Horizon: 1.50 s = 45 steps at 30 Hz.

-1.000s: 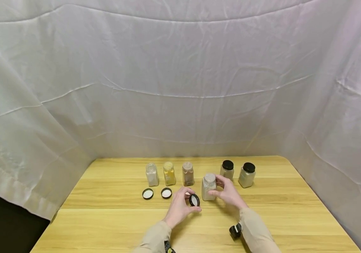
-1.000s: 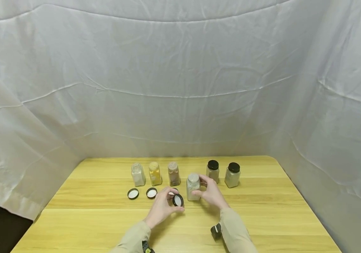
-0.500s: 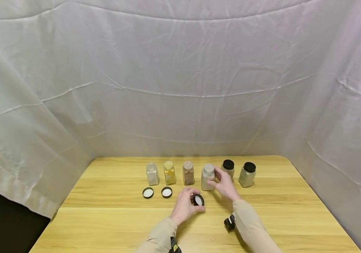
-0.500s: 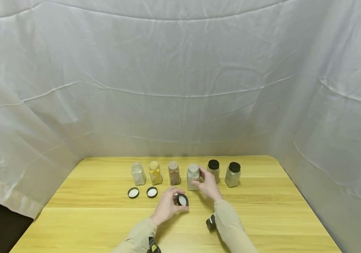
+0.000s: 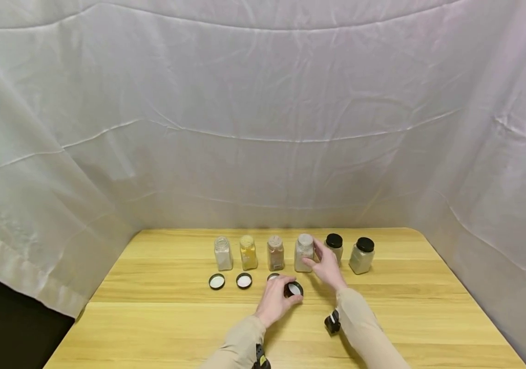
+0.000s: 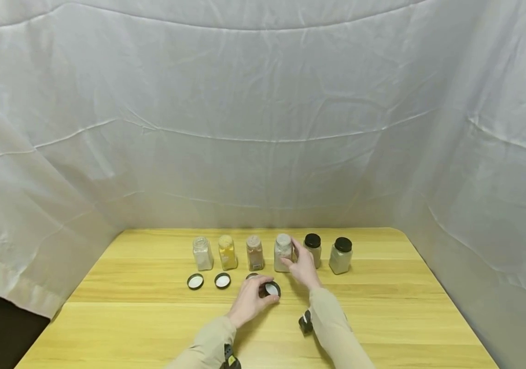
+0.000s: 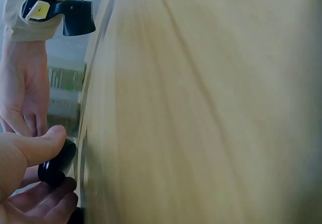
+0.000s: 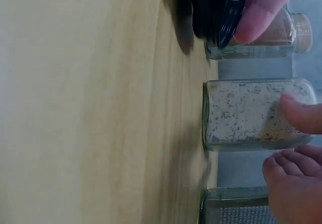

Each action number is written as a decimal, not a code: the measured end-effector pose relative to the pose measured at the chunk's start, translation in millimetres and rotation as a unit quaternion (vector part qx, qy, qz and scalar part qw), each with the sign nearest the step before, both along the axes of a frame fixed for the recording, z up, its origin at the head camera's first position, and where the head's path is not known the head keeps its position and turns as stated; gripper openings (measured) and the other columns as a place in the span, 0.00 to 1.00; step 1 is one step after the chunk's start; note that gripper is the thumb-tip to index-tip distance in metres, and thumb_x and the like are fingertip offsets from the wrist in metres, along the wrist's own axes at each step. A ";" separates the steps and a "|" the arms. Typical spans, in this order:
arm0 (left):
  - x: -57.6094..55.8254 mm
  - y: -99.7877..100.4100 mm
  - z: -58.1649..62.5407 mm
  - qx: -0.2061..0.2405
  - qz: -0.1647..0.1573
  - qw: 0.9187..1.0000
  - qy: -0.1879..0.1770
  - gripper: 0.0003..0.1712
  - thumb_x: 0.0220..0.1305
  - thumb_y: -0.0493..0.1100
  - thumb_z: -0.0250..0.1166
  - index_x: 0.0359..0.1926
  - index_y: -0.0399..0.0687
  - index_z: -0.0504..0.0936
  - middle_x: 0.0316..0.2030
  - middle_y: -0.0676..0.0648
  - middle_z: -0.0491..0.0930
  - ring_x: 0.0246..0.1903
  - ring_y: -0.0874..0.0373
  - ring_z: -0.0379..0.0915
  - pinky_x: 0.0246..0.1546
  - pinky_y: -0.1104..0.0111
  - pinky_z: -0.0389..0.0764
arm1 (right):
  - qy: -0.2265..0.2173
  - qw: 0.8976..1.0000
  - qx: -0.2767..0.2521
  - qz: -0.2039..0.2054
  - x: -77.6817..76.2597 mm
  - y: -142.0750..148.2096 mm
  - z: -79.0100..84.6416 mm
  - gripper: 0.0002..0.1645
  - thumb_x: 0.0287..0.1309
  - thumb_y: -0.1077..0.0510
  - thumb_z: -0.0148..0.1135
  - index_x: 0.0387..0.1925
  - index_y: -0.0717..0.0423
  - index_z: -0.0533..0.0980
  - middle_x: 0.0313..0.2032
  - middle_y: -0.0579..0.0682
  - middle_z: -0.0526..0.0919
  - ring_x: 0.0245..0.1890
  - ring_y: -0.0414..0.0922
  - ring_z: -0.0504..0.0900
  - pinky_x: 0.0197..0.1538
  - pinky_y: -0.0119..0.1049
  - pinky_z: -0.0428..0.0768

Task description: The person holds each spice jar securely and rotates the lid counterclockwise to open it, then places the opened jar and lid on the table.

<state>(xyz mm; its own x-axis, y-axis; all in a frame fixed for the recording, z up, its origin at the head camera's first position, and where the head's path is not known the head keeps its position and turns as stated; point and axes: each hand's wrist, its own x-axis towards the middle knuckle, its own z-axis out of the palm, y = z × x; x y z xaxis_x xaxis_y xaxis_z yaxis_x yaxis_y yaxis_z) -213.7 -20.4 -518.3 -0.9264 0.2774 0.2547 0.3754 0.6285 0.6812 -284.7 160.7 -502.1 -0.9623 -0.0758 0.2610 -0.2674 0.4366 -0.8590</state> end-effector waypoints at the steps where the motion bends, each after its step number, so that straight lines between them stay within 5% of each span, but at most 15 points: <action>1: 0.2 1.2 0.0 -0.001 0.000 1.000 0.003 0.28 0.56 0.45 0.76 0.55 0.36 0.82 0.54 0.38 0.84 0.56 0.41 0.77 0.61 0.50 0.77 | -0.001 1.000 0.000 -0.006 2.1 0.8 0.1 0.43 0.59 0.70 0.67 0.73 0.69 0.60 0.71 0.70 0.64 0.72 0.64 0.65 0.74 0.53 0.66; 7: -4.1 8.7 0.6 -0.012 -0.002 1.000 0.008 0.27 0.59 0.46 0.74 0.56 0.37 0.82 0.52 0.40 0.85 0.53 0.44 0.80 0.56 0.56 0.81 | 0.000 0.999 -0.037 -0.032 16.6 5.3 2.9 0.38 0.64 0.69 0.62 0.73 0.68 0.60 0.72 0.69 0.63 0.72 0.65 0.65 0.74 0.52 0.67; 12: -11.8 14.9 2.5 -0.022 -0.002 1.000 -0.001 0.28 0.59 0.45 0.74 0.57 0.36 0.81 0.52 0.39 0.85 0.52 0.43 0.79 0.55 0.56 0.82 | 0.074 0.988 -0.119 -0.057 25.6 8.4 3.9 0.29 0.65 0.72 0.59 0.67 0.68 0.68 0.66 0.69 0.73 0.68 0.62 0.72 0.69 0.37 0.74; 19: -20.3 23.4 1.1 -0.057 0.027 0.998 0.025 0.27 0.55 0.45 0.77 0.54 0.37 0.83 0.47 0.40 0.88 0.48 0.45 0.83 0.48 0.58 0.85 | 0.249 0.939 -0.214 -0.100 26.7 10.8 1.7 0.19 0.61 0.79 0.57 0.54 0.76 0.76 0.48 0.75 0.81 0.50 0.37 0.85 0.56 0.19 0.80; 23: -22.0 26.9 0.4 -0.074 0.046 0.996 0.031 0.28 0.54 0.45 0.78 0.53 0.38 0.83 0.44 0.40 0.88 0.45 0.45 0.82 0.43 0.59 0.84 | 0.336 0.910 -0.210 -0.123 21.7 13.8 2.6 0.20 0.54 0.85 0.54 0.51 0.82 0.74 0.45 0.79 0.77 0.49 0.33 0.81 0.55 0.21 0.80; 26: -22.2 28.4 -0.2 -0.073 0.045 0.996 0.028 0.28 0.54 0.45 0.78 0.54 0.37 0.83 0.45 0.39 0.88 0.46 0.44 0.81 0.44 0.58 0.84 | 0.360 0.903 -0.181 -0.150 17.6 17.3 2.7 0.26 0.48 0.88 0.54 0.53 0.83 0.72 0.49 0.80 0.74 0.53 0.35 0.76 0.60 0.22 0.77; 28: -22.1 28.5 -0.5 -0.070 0.041 0.996 0.027 0.28 0.55 0.45 0.77 0.54 0.35 0.82 0.45 0.38 0.87 0.46 0.43 0.81 0.45 0.57 0.85 | 0.348 0.911 -0.151 -0.160 16.7 19.1 3.2 0.32 0.46 0.88 0.55 0.57 0.80 0.70 0.55 0.78 0.72 0.58 0.41 0.74 0.65 0.21 0.72; 32: -20.5 25.4 -2.1 -0.060 0.032 0.997 0.030 0.29 0.57 0.46 0.76 0.55 0.34 0.81 0.47 0.37 0.87 0.49 0.42 0.81 0.48 0.56 0.85 | 0.266 0.947 -0.093 -0.153 18.6 22.5 4.7 0.44 0.48 0.82 0.61 0.69 0.69 0.64 0.70 0.68 0.64 0.69 0.56 0.65 0.74 0.20 0.61; 36: -14.8 19.4 1.5 -0.035 0.018 0.999 0.030 0.29 0.58 0.46 0.75 0.56 0.33 0.80 0.49 0.36 0.86 0.52 0.41 0.81 0.52 0.54 0.84 | 0.176 0.975 -0.049 -0.130 17.6 27.7 5.2 0.52 0.51 0.75 0.64 0.76 0.61 0.54 0.78 0.61 0.54 0.77 0.61 0.55 0.81 0.44 0.58; 39: -8.2 14.8 7.4 -0.018 0.012 1.000 0.016 0.31 0.60 0.47 0.74 0.59 0.33 0.79 0.53 0.35 0.84 0.55 0.41 0.79 0.58 0.52 0.82 | 0.126 0.986 -0.025 -0.107 14.1 32.5 4.4 0.55 0.55 0.71 0.62 0.79 0.58 0.46 0.79 0.64 0.49 0.78 0.63 0.51 0.79 0.62 0.54; 45: 5.2 2.8 14.9 0.004 -0.003 1.000 -0.017 0.36 0.60 0.50 0.73 0.64 0.36 0.75 0.55 0.37 0.82 0.54 0.43 0.78 0.58 0.52 0.81 | 0.057 0.995 0.003 -0.087 7.4 38.6 1.7 0.57 0.59 0.70 0.59 0.80 0.55 0.39 0.79 0.64 0.45 0.79 0.63 0.47 0.80 0.63 0.50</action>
